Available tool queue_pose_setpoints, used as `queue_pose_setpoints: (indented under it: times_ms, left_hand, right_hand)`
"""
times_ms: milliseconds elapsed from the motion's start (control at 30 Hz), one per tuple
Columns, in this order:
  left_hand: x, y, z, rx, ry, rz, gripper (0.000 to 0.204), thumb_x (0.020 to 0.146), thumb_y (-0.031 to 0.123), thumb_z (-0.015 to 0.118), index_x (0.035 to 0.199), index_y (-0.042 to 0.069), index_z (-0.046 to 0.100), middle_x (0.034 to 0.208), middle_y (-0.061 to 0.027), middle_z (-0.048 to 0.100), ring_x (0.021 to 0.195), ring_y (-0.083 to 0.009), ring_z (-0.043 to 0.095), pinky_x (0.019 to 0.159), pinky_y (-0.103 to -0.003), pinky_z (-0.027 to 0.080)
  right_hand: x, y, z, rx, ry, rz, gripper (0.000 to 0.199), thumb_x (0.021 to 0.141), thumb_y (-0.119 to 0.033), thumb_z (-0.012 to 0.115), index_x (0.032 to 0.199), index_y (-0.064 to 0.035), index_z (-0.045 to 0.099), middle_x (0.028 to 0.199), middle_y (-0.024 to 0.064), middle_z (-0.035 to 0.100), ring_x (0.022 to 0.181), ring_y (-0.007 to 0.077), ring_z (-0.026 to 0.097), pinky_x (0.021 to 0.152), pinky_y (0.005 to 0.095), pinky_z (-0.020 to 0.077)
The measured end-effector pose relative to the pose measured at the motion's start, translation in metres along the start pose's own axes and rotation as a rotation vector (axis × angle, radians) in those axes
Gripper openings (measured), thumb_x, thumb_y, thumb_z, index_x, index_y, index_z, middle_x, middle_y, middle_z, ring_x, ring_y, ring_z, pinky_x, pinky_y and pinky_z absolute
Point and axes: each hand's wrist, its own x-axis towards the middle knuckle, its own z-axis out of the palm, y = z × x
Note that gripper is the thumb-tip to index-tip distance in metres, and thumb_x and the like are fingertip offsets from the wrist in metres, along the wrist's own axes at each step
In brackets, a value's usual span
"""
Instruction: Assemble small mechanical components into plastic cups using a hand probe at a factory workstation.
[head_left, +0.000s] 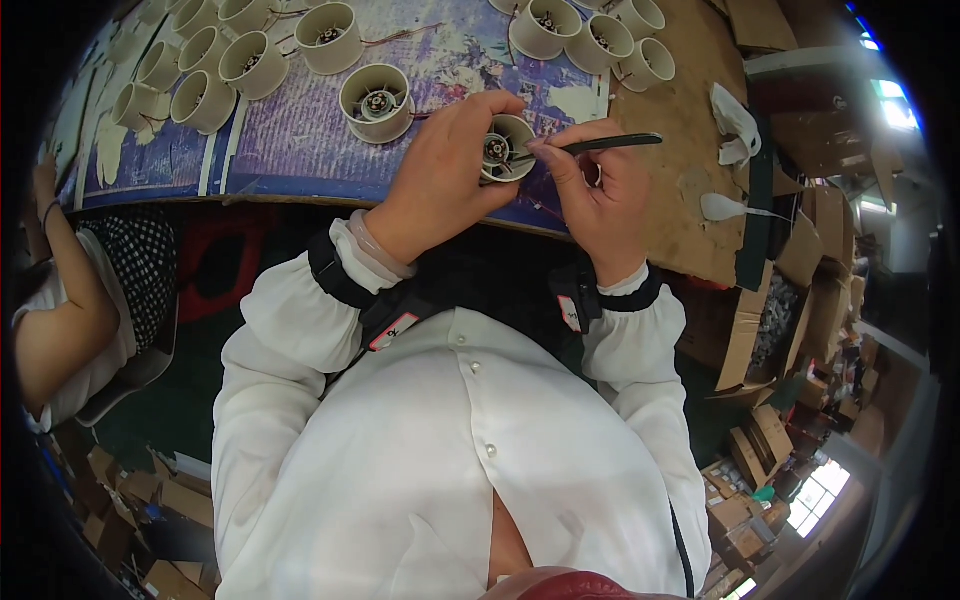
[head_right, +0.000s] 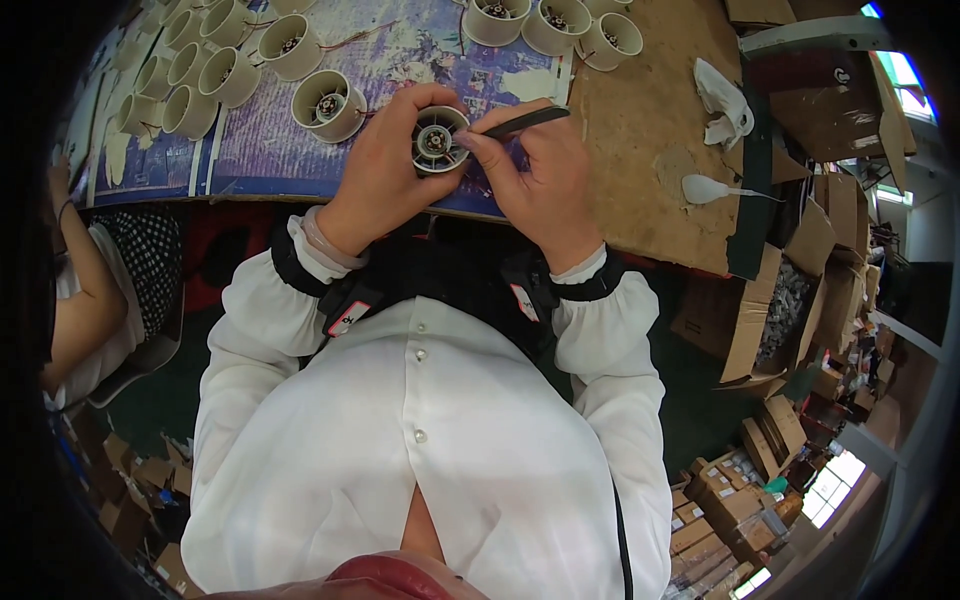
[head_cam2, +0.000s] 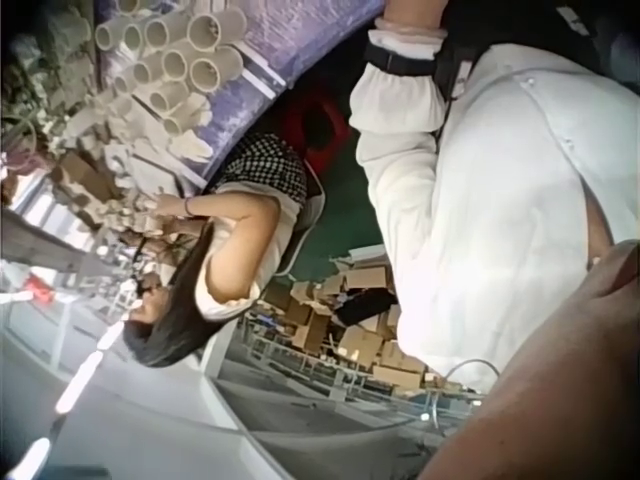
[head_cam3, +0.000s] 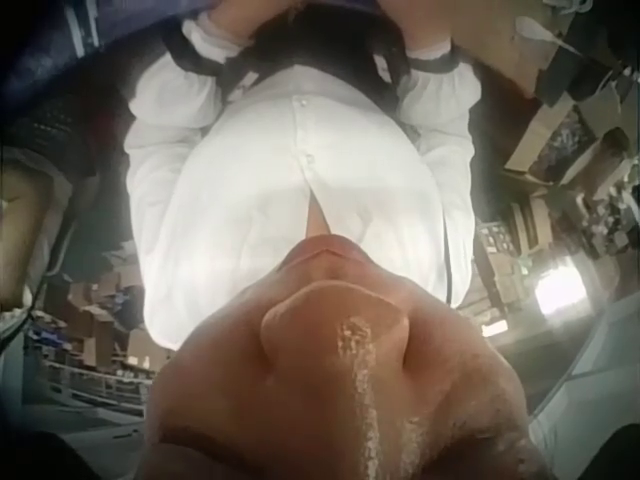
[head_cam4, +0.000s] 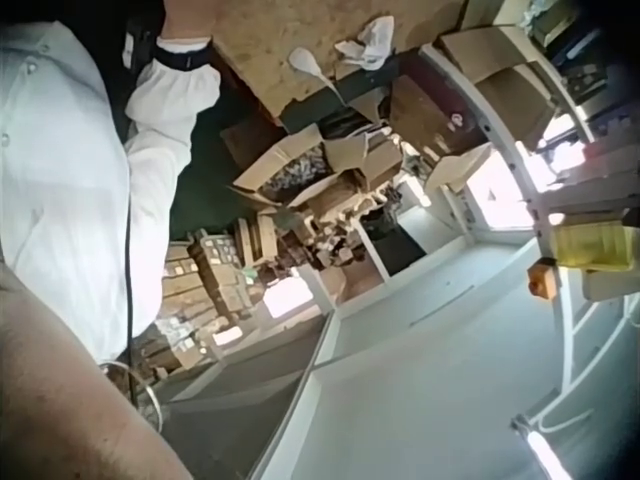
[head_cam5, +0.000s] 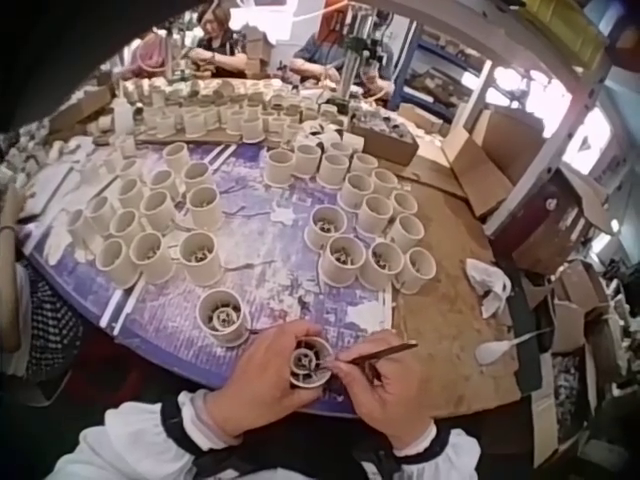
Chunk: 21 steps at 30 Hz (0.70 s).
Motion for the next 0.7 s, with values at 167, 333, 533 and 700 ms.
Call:
queue_pose_setpoints:
  times_ms: [167,333,533,700]
  left_hand:
    - [0.0003,-0.0002,0.0017,-0.033,-0.004,-0.007,0.055,0.071,0.007,0.077,0.118,0.006,0.049,0.105,-0.0097,0.060,0.093,-0.0291,0.062,0.079,-0.036,0.049]
    - [-0.0013,-0.0004,0.0016,-0.068,-0.043,-0.051,0.063,0.066,0.005,0.076,0.122,0.005,0.048,0.113,-0.0111,0.058,0.104,-0.0331,0.057,0.089,-0.040,0.045]
    - [-0.0019,-0.0003,0.0016,-0.047,-0.037,-0.046,0.062,0.066,0.005,0.076,0.122,0.005,0.049,0.114,-0.0112,0.058,0.105,-0.0334,0.056,0.090,-0.040,0.045]
    - [-0.0009,0.0001,0.0011,-0.065,-0.045,-0.035,0.063,0.067,0.005,0.076,0.123,0.005,0.049,0.115,-0.0113,0.058,0.106,-0.0337,0.056,0.090,-0.041,0.045]
  right_hand:
    - [-0.0013,-0.0019,-0.0005,0.008,-0.004,0.068,0.009,0.087,-0.008,0.071,0.092,-0.0029,0.066,0.083,-0.0005,0.058,0.064,0.0029,0.046,0.055,0.0174,0.0329]
    - [-0.0008,-0.0036,0.0007,0.007,-0.001,0.041,0.009,0.086,-0.007,0.071,0.092,-0.0028,0.066,0.083,0.0001,0.058,0.065,0.0044,0.048,0.057,0.0183,0.0356]
    - [0.0036,0.0003,0.0033,-0.114,0.000,-0.265,0.008,0.086,-0.006,0.071,0.092,-0.0025,0.066,0.084,0.0018,0.060,0.070,0.0073,0.053,0.060,0.0204,0.0399]
    - [-0.0028,-0.0020,-0.0001,0.019,0.033,0.027,0.008,0.087,-0.006,0.070,0.092,-0.0016,0.066,0.085,0.0028,0.061,0.073,0.0087,0.056,0.062,0.0215,0.0416]
